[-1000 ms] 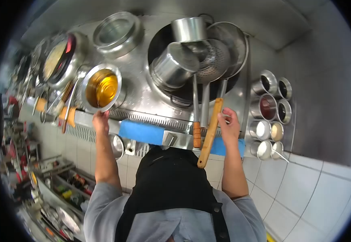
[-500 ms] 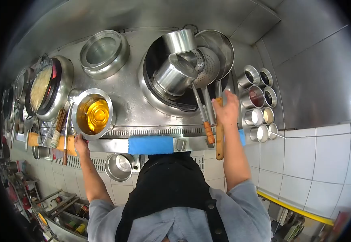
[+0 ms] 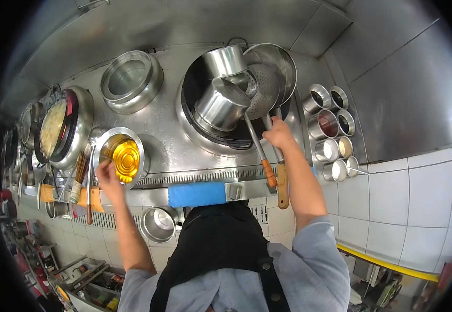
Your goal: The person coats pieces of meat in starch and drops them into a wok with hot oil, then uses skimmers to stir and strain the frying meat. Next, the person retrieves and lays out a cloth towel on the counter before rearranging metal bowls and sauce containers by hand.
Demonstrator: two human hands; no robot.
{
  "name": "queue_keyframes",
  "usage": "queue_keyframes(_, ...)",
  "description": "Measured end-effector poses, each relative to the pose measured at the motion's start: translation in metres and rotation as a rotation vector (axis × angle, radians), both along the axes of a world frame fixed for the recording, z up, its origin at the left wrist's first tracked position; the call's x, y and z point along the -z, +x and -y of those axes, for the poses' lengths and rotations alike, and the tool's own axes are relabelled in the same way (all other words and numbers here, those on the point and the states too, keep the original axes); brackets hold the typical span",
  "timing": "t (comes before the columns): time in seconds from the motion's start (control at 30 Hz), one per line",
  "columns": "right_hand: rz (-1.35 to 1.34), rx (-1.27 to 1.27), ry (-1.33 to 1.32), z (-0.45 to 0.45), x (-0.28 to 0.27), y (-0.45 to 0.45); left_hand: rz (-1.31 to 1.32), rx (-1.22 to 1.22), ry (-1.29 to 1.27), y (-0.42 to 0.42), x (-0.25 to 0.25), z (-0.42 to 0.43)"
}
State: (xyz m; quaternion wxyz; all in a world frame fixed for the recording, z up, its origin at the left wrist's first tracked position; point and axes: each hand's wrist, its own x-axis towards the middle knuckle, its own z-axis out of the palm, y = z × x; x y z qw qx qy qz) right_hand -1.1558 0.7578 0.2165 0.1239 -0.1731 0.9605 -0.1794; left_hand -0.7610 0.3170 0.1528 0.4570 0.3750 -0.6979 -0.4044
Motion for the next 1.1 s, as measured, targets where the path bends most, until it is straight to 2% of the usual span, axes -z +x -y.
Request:
queue_keyframes(0.07, -0.089, 0.005, 0.001, -0.008, 0.002, 0.005, 0.125, 0.251, -0.040, -0.074, -0.072, -0.094)
queue_keyframes(0.13, -0.129, 0.049, 0.008, -0.012, -0.015, 0.012, 0.168, 0.559, -0.391, -0.139, -0.088, -0.158)
queue_keyframes(0.23, -0.215, 0.116, -0.027, -0.023, -0.044, 0.020, 0.017, 0.996, -0.463, -0.227, -0.124, -0.256)
queue_keyframes(0.3, -0.235, 0.127, -0.080, -0.037, -0.058, 0.016, 0.038, 1.011, -0.378, -0.286, -0.117, -0.306)
queue_keyframes(0.37, -0.249, 0.153, -0.164, -0.054, -0.067, 0.013, 0.101, 0.905, -0.218, -0.356, -0.088, -0.332)
queue_keyframes(0.43, -0.262, 0.184, -0.270, -0.075, -0.073, 0.012, 0.243, 0.704, -0.245, -0.424, -0.033, -0.347)
queue_keyframes(0.47, -0.295, 0.166, -0.370, -0.088, -0.074, 0.012, 0.335, 0.618, -0.253, -0.445, -0.025, -0.351)
queue_keyframes(0.53, -0.358, 0.123, -0.441, -0.117, -0.070, 0.014, 0.519, 0.436, -0.269, -0.473, -0.020, -0.356)
queue_keyframes(0.57, -0.389, 0.104, -0.477, -0.130, -0.069, 0.017, 0.580, 0.462, -0.160, -0.481, -0.021, -0.355)
queue_keyframes(0.63, -0.269, 0.161, -0.577, -0.152, -0.075, 0.025, 0.686, 0.518, 0.053, -0.490, -0.040, -0.344)
queue_keyframes(0.67, -0.205, 0.192, -0.624, -0.163, -0.075, 0.031, 0.625, 0.424, -0.081, -0.500, -0.020, -0.340)
queue_keyframes(0.77, -0.076, 0.274, -0.725, -0.189, -0.067, 0.040, 0.689, 0.471, -0.092, -0.516, -0.003, -0.327)
queue_keyframes(0.8, -0.080, 0.283, -0.730, -0.192, -0.069, 0.043, 0.584, 0.398, -0.156, -0.512, -0.009, -0.336)
queue_keyframes(0.9, -0.184, 0.259, -0.683, -0.200, -0.065, 0.043, 0.216, 0.432, 0.025, -0.508, -0.021, -0.336)
queue_keyframes(0.93, -0.212, 0.254, -0.676, -0.199, -0.066, 0.042, 0.118, 0.482, 0.217, -0.499, -0.037, -0.334)
queue_keyframes(1.03, -0.292, 0.223, -0.612, -0.188, -0.076, 0.040, -0.478, 0.671, 0.910, -0.474, -0.076, -0.318)
queue_keyframes(1.1, -0.296, 0.211, -0.616, -0.177, -0.080, 0.040, -0.674, 0.736, 1.041, -0.463, -0.099, -0.308)
